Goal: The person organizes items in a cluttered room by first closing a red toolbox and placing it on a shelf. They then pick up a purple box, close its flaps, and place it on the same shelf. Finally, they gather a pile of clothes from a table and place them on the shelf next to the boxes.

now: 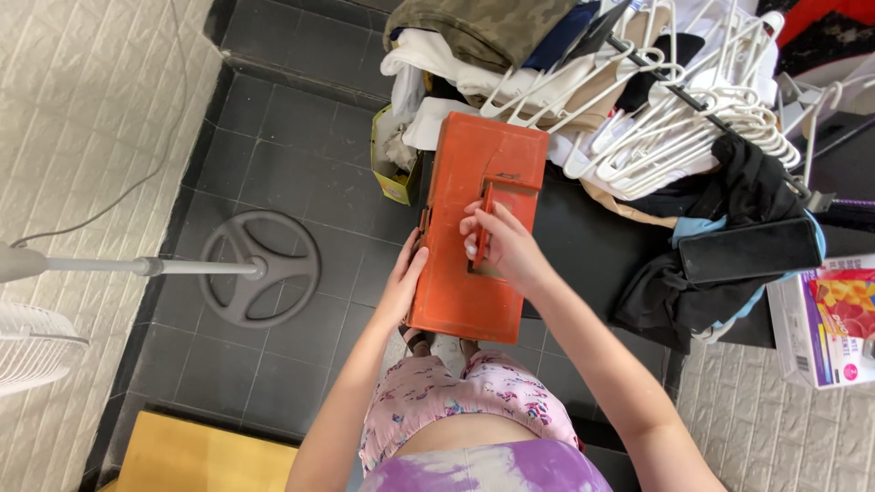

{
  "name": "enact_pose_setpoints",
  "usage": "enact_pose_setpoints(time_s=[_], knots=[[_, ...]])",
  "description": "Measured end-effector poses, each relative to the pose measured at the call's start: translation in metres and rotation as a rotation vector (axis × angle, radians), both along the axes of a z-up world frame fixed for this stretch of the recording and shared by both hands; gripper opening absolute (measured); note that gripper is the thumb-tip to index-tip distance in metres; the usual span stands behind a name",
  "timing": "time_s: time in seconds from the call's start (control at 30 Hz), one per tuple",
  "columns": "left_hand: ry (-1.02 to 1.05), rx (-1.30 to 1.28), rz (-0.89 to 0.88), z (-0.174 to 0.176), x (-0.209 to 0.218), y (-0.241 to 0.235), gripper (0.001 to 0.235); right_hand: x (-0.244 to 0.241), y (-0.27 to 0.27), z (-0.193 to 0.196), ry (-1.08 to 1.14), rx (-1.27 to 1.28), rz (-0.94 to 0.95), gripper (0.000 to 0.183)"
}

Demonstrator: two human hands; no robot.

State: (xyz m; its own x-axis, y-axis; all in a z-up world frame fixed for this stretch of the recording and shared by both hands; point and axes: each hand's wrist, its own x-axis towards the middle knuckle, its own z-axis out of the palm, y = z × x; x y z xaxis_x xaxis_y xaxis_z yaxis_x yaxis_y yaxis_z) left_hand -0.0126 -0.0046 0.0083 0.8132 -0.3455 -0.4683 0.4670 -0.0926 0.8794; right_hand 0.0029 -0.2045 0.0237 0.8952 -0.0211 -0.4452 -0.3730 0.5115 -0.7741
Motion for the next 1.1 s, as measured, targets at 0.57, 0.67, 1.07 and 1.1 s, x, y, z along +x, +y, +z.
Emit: enact_pose_setpoints(time_s=[0.57,0.67,1.07,1.1], knots=[[0.046,0.009,0.095,-0.020,-0.056,-0.021,0.078,-0.007,-0.001,0.010,0.096,-0.341,0.204,0.012],[0.046,-0.022,0.115,-0.018,-0.074,-0.023,0.078,-0.017,-0.005,0.020,0.119,-0.369,0.261,0.016],[0.148,-0.165,0.690,-0.095,-0.138,-0.012,0.063,-0.040,-0.041,0.037,-0.106,-0.729,0.651,0.033],[0.257,-0.269,0.733,-0.088,-0.137,-0.014,0.072,-0.036,-0.044,0.038,-0.157,-0.842,0.768,0.032]])
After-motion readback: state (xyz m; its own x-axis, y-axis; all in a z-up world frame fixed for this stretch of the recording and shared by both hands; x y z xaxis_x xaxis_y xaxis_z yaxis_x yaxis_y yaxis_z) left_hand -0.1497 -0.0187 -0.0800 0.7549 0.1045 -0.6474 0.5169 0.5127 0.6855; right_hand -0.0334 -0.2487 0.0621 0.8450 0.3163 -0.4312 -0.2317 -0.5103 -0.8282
